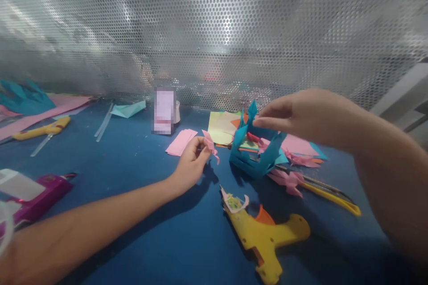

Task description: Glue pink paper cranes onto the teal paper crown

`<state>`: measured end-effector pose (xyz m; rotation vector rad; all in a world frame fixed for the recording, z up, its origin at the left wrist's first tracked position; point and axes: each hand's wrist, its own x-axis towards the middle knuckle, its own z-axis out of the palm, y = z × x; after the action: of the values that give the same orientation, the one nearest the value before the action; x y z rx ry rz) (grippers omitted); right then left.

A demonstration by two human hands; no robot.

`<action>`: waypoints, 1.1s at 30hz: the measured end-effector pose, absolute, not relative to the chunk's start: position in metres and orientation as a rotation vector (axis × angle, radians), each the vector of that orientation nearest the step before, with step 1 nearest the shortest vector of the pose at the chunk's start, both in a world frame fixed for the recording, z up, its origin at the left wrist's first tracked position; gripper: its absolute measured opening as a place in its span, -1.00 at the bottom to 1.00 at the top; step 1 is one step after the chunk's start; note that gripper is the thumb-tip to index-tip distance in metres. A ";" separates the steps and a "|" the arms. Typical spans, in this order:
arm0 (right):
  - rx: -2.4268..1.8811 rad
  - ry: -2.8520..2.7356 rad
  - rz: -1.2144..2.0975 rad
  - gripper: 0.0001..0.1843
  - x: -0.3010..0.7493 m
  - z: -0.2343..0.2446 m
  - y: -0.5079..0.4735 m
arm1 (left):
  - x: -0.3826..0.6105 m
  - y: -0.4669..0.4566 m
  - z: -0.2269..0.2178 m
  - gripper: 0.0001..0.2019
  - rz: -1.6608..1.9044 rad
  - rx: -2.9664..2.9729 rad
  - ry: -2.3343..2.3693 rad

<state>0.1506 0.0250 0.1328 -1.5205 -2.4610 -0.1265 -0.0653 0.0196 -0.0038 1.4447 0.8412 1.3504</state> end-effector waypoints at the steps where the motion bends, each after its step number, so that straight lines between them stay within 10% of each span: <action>1: -1.520 -2.333 -0.402 -0.55 0.143 0.129 0.015 | -0.065 0.019 -0.004 -0.84 1.355 1.449 0.839; 10: -0.675 -2.477 -0.741 -0.74 0.090 0.087 -0.003 | -0.068 0.020 -0.008 -0.91 1.408 1.622 1.035; 33: -0.811 -2.524 -1.072 -0.78 0.095 0.078 0.017 | -0.071 0.022 0.011 -0.89 1.477 1.870 1.276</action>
<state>0.0948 0.0171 0.0780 -0.8114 -2.5241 -1.0715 -0.0712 0.0221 0.0113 1.8704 1.2763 1.4765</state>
